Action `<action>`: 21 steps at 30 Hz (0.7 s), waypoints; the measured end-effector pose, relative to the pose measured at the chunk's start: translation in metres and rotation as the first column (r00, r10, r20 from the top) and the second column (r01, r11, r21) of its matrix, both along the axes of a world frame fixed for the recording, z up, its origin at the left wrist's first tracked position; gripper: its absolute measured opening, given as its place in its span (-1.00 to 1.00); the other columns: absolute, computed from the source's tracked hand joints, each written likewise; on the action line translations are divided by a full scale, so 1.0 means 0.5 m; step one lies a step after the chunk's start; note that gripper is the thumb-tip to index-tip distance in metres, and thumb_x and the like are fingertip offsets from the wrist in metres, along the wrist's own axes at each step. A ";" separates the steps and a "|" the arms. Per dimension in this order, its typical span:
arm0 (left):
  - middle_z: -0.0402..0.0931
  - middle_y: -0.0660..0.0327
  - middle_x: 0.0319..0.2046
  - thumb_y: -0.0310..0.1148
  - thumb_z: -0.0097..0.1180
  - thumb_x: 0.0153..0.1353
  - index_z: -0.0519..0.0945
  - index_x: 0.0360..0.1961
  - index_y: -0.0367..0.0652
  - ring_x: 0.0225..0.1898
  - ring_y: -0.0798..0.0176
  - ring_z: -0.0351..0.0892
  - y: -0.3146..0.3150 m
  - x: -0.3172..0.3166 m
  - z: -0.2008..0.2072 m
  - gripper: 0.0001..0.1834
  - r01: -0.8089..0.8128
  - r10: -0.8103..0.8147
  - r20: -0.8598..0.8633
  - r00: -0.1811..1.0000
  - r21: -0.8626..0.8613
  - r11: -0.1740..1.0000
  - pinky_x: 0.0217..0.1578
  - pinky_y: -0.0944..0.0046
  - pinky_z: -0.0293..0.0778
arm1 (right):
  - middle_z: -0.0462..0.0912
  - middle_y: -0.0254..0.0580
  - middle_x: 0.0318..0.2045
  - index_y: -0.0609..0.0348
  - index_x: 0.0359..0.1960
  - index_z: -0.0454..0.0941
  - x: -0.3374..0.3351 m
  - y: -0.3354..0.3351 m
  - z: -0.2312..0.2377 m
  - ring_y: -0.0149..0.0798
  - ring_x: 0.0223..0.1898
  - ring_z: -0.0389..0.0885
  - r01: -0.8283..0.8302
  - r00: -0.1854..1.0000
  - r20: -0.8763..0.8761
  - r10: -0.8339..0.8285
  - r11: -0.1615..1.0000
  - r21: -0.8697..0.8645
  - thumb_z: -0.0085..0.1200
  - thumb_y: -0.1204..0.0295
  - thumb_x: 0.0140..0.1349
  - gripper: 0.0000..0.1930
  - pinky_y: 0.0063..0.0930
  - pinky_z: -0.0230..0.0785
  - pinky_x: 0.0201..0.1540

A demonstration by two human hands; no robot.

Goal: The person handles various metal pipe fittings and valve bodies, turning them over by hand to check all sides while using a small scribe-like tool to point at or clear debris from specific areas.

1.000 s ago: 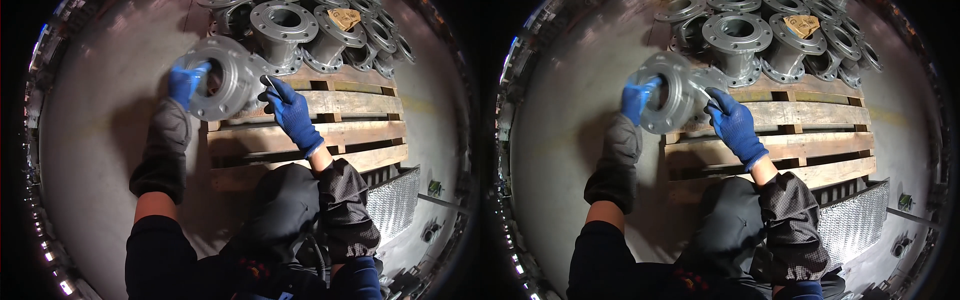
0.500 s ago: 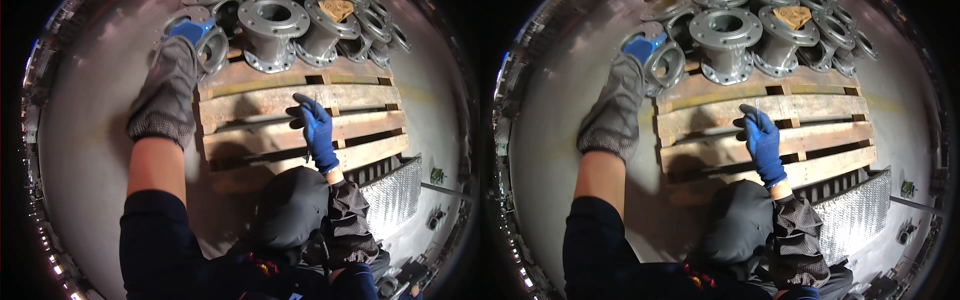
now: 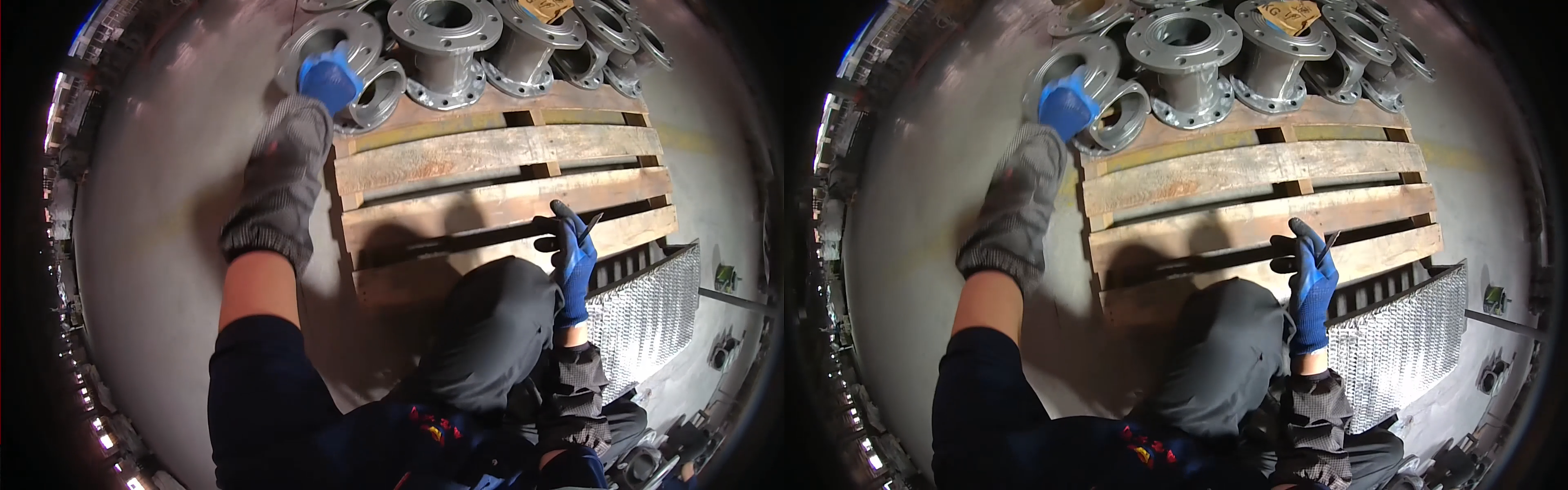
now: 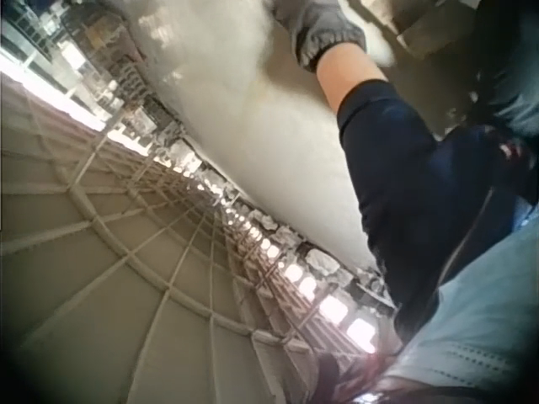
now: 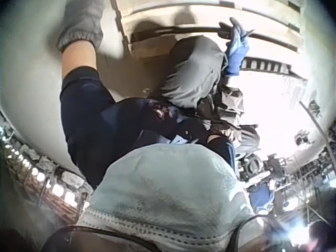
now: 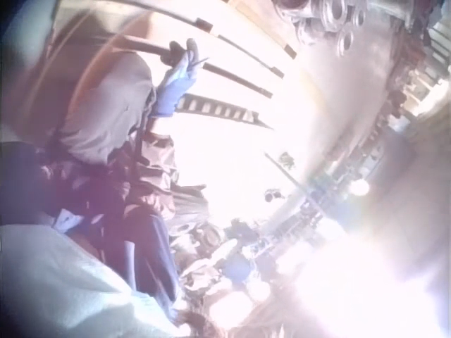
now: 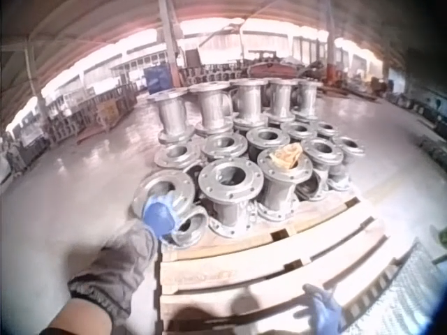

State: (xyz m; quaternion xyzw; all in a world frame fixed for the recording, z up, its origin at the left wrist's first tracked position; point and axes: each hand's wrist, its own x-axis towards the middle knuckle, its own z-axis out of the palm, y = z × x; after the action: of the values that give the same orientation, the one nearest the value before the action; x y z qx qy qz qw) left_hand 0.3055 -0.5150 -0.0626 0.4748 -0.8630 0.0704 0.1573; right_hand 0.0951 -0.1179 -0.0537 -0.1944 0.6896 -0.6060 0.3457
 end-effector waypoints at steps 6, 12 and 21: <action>0.40 0.00 0.06 -0.32 -0.02 -0.04 0.23 0.25 -0.01 0.09 -0.02 0.37 -0.028 0.031 -0.023 -0.29 0.023 -0.028 0.192 0.981 0.026 0.999 0.15 0.06 0.20 | 0.63 -0.10 -0.24 0.18 0.05 0.45 -0.004 0.102 0.047 -0.44 -0.40 0.55 0.062 0.997 -0.036 -0.064 0.997 -0.053 -0.16 0.40 0.33 -0.70 -0.63 0.36 -0.42; 0.04 -0.06 0.29 -0.11 0.13 -0.02 0.11 0.29 -0.13 0.31 -0.12 0.02 -0.028 0.027 -0.044 -0.16 -0.181 0.198 0.199 0.960 -0.100 0.978 0.26 0.01 0.05 | 0.63 -0.08 -0.32 0.25 0.04 0.43 -0.069 0.342 0.128 -0.44 -0.44 0.54 0.276 0.929 -0.249 -0.272 0.961 -0.019 -0.20 0.35 0.36 -0.68 -0.62 0.38 -0.42; 0.12 -0.11 0.23 0.04 0.30 -0.18 0.11 0.28 -0.15 0.26 -0.14 0.09 0.131 0.021 -0.144 0.03 -0.426 0.436 0.002 0.900 -0.212 0.880 0.18 -0.08 0.13 | 0.62 -0.26 -0.46 0.30 0.00 0.42 0.133 0.695 0.117 -0.63 -0.78 0.22 0.713 0.624 0.441 -0.645 0.701 0.017 -0.27 0.07 0.35 -0.50 -0.84 -0.06 -0.80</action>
State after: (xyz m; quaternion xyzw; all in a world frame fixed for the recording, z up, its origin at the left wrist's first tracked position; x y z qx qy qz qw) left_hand 0.3161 -0.4494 -0.1345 0.6340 -0.7274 0.2045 0.1648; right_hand 0.1615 0.2295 0.0048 0.1871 0.5708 -0.7711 0.2113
